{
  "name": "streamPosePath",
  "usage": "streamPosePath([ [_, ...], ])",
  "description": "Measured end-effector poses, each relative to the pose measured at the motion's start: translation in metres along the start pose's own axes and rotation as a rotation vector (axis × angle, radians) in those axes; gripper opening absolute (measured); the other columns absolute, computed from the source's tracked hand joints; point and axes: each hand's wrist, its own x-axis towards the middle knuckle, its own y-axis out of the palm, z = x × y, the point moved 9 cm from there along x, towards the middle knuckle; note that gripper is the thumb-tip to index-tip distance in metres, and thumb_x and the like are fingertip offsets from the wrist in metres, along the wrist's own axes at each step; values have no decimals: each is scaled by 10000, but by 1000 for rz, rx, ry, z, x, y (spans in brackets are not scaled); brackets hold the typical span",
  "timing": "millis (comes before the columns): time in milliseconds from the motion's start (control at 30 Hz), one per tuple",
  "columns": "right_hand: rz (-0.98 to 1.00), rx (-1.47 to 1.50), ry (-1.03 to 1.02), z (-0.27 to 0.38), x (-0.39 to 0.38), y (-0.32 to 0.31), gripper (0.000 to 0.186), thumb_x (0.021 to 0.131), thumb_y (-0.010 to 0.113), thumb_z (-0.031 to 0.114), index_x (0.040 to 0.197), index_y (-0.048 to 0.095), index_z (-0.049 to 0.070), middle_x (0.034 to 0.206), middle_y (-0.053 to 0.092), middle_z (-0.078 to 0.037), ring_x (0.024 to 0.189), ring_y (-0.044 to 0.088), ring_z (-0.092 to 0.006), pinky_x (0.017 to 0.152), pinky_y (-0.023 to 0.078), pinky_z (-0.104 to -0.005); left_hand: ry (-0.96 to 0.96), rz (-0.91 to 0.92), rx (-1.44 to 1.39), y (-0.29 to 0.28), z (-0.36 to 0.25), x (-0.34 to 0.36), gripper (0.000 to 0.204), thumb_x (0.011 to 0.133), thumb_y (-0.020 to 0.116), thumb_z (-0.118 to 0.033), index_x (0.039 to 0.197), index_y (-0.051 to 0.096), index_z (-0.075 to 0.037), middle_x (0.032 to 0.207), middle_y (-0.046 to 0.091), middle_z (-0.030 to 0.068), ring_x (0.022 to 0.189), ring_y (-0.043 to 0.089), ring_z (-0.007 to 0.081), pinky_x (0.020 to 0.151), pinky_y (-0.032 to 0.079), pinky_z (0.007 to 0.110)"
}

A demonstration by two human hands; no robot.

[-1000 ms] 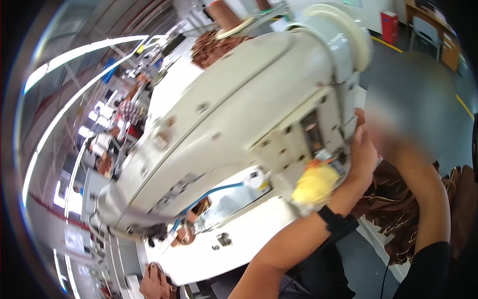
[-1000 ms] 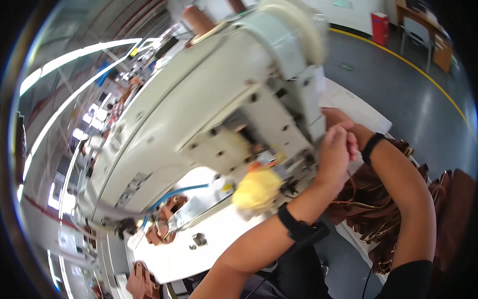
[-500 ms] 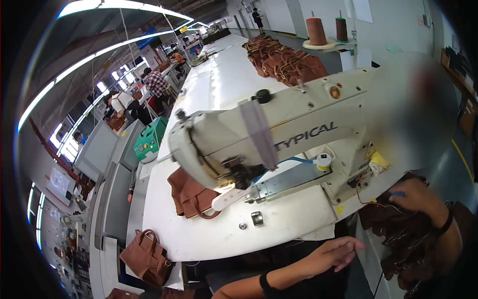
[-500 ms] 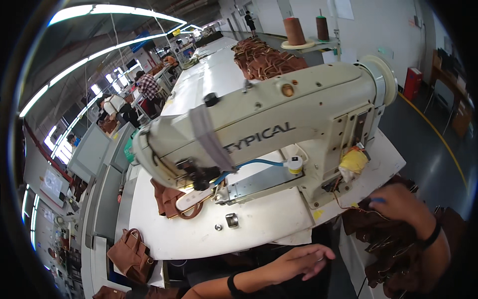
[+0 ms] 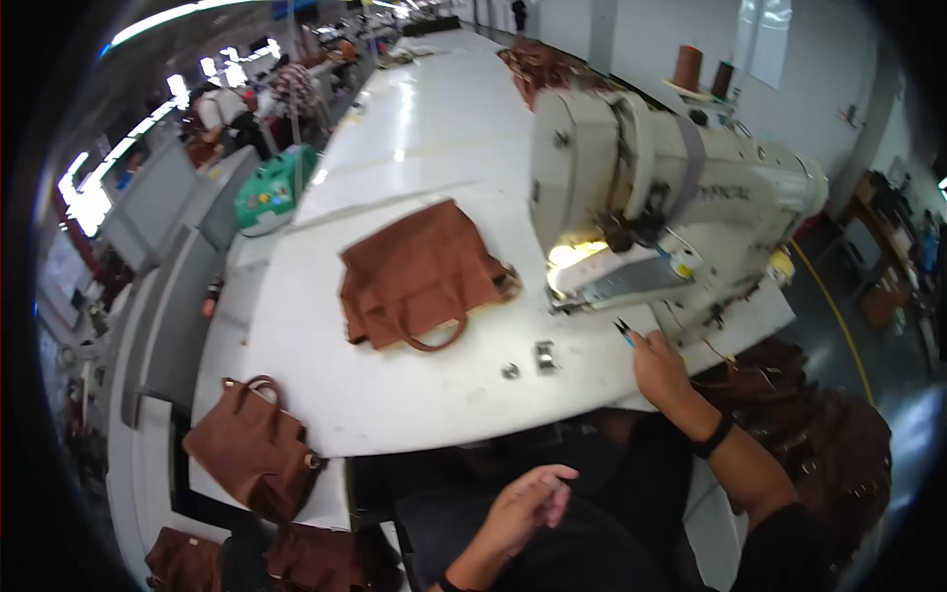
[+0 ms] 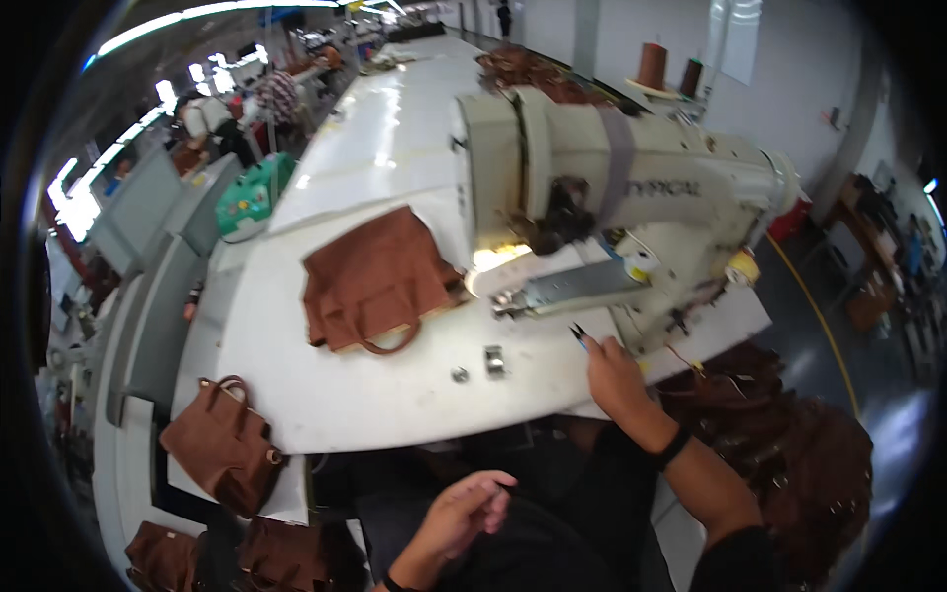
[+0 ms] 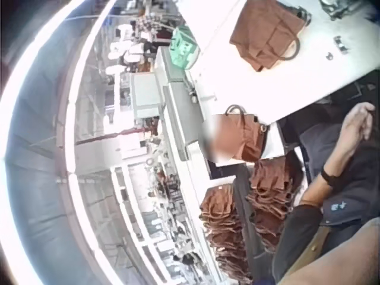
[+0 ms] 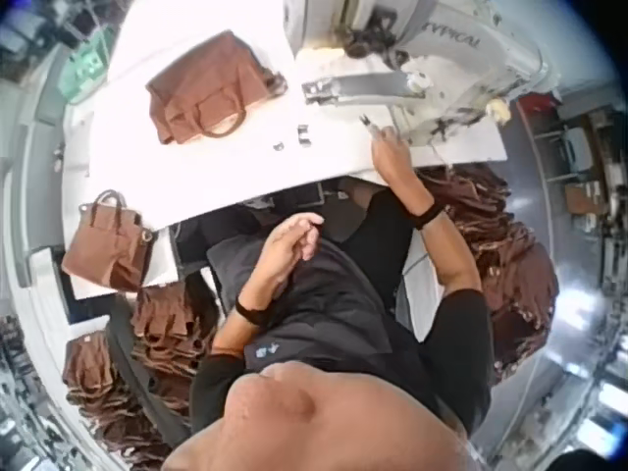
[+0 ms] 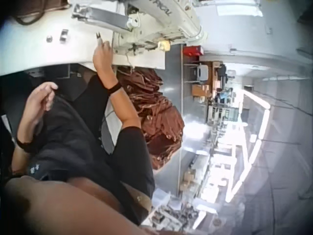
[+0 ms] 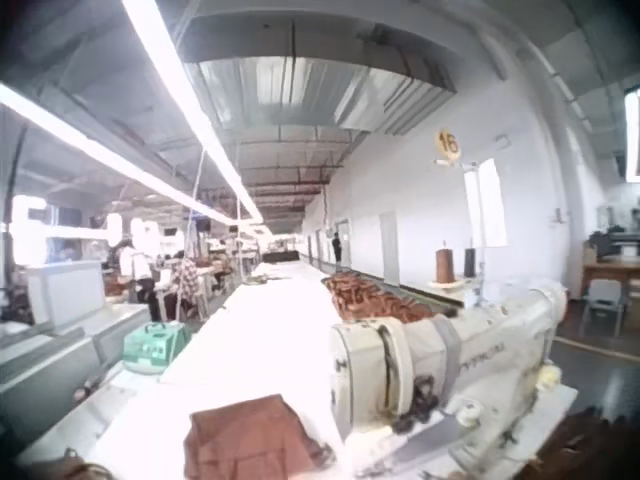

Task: The person sews a zipper onto a brown bag using an industrial sewing machine, then trims excess thread with scissors. They handle a small metal component and a spool of thread, placing them on the table before resuming sewing.

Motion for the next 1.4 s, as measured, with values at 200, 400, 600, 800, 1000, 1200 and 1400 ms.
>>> streamPosePath([
  [200, -43, 49, 181, -17, 26, 12, 264, 940, 652, 222, 1151, 612, 69, 1054, 625, -190, 886, 665, -435, 762, 561, -518, 65, -179, -97, -31, 8, -6, 288, 1081, 510, -256, 1194, 576, 0, 785, 549, 29, 610, 480, 106, 544, 397, 253],
  [400, -34, 92, 303, -39, 25, 10, 328, 937, 666, 278, 1123, 616, 12, 1078, 634, -227, 915, 663, -445, 806, 553, -521, 70, -154, -3, -15, 7, 0, 270, 1079, 519, -279, 1173, 571, -31, 745, 523, 6, 564, 463, 89, 502, 367, 227],
  [600, -283, 37, 145, 9, 2, -45, 268, 948, 661, 233, 1051, 655, -14, 906, 658, -189, 867, 682, -370, 760, 560, -447, 253, -131, 160, -12, -21, 7, 282, 1101, 451, -232, 1178, 589, 2, 829, 621, 52, 680, 568, 113, 626, 463, 245],
  [800, 550, 1392, 303, 142, -80, -35, 264, 1057, 549, 181, 1129, 658, -49, 927, 689, -73, 859, 649, -122, 776, 523, -270, 716, -384, 648, 10, -64, -3, 311, 1103, 431, -189, 1228, 614, 29, 1161, 691, 124, 1049, 626, 157, 933, 494, 305],
  [1000, 435, 1813, 451, 181, -98, -17, 325, 1062, 559, 141, 1329, 586, -42, 1172, 672, -66, 1088, 634, -110, 950, 517, -264, 834, -363, 730, 7, -60, 6, 305, 1094, 438, -123, 1256, 632, 48, 1351, 641, 174, 1190, 601, 188, 1035, 459, 326],
  [1200, 441, 2083, 666, 169, -105, 6, 337, 1041, 604, 128, 1342, 602, -26, 1171, 682, -72, 1035, 658, -131, 905, 544, -285, 677, -299, 506, -4, -52, 18, 309, 1070, 482, -88, 1297, 636, 54, 1372, 626, 195, 1205, 625, 228, 1038, 476, 338],
  [1400, 114, 2025, 663, 133, -82, -16, 315, 1064, 544, 121, 1334, 602, -32, 1093, 697, -102, 953, 675, -162, 830, 545, -308, 525, -442, 490, -33, -62, 29, 280, 1067, 555, -169, 1088, 737, 43, 1017, 749, 93, 844, 642, 108, 732, 509, 260],
])
